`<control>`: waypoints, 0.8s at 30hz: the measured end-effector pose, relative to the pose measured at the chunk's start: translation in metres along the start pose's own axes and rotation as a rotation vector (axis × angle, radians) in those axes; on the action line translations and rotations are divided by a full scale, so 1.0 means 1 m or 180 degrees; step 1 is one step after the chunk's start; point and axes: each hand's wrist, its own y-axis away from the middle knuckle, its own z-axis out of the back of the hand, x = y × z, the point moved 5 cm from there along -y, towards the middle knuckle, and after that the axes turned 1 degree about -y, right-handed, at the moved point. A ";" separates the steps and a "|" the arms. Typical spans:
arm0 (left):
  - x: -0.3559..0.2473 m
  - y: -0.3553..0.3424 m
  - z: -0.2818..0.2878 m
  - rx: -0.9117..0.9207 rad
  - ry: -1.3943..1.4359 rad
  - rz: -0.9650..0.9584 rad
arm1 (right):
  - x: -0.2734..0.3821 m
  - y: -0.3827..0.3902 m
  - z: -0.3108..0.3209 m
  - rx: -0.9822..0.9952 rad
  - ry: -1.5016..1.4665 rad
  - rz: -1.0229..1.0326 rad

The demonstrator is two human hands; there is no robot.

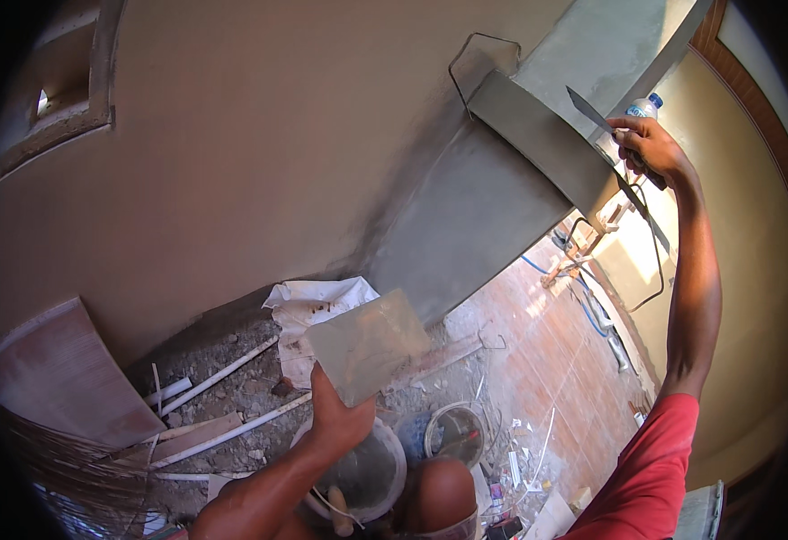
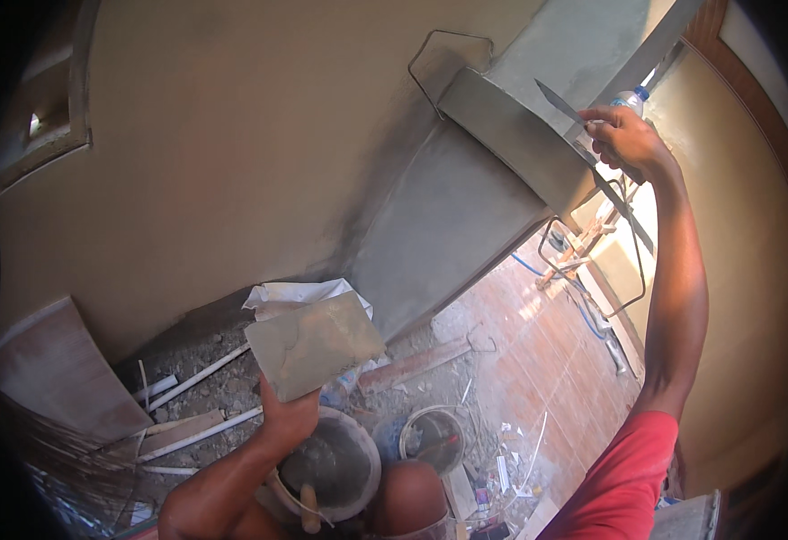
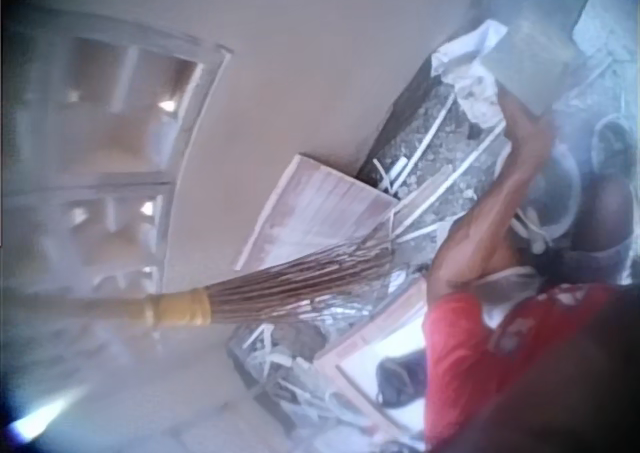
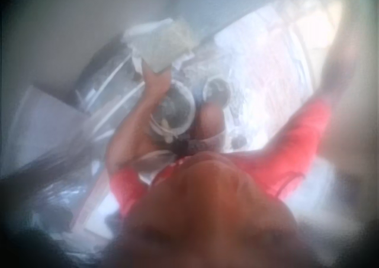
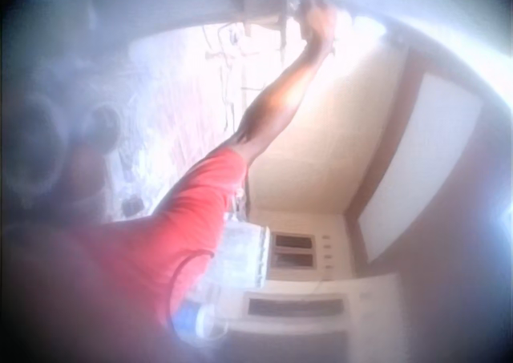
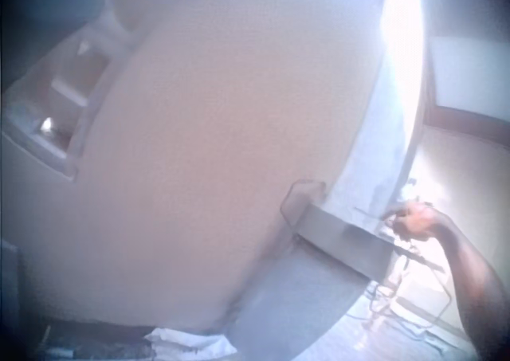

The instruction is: The person applies plaster to a wall using a trowel and a hawk. They repeatedly scoop plaster from a bucket, spread it onto the wall, and smooth the surface.

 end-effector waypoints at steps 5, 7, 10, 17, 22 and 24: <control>0.002 0.004 0.007 -0.0070 -0.0226 -0.0043 | -0.001 0.016 0.016 0.0085 0.0300 0.0354; 0.009 0.004 0.007 -0.0138 -0.0226 -0.0182 | 0.001 0.019 0.018 0.0163 0.0394 0.0468; 0.007 0.003 0.005 -0.0102 -0.0194 -0.0183 | 0.002 0.015 0.010 0.0073 0.0419 0.0551; -0.001 0.001 -0.003 0.0130 0.0095 -0.0064 | 0.008 -0.015 -0.016 -0.0206 0.0999 0.0922; -0.006 0.001 0.003 0.0140 -0.0071 -0.0004 | 0.024 -0.036 -0.033 -0.0127 0.1539 0.0794; -0.012 0.000 0.004 0.0120 -0.0073 -0.0103 | 0.025 -0.044 -0.035 -0.0207 0.1587 0.0966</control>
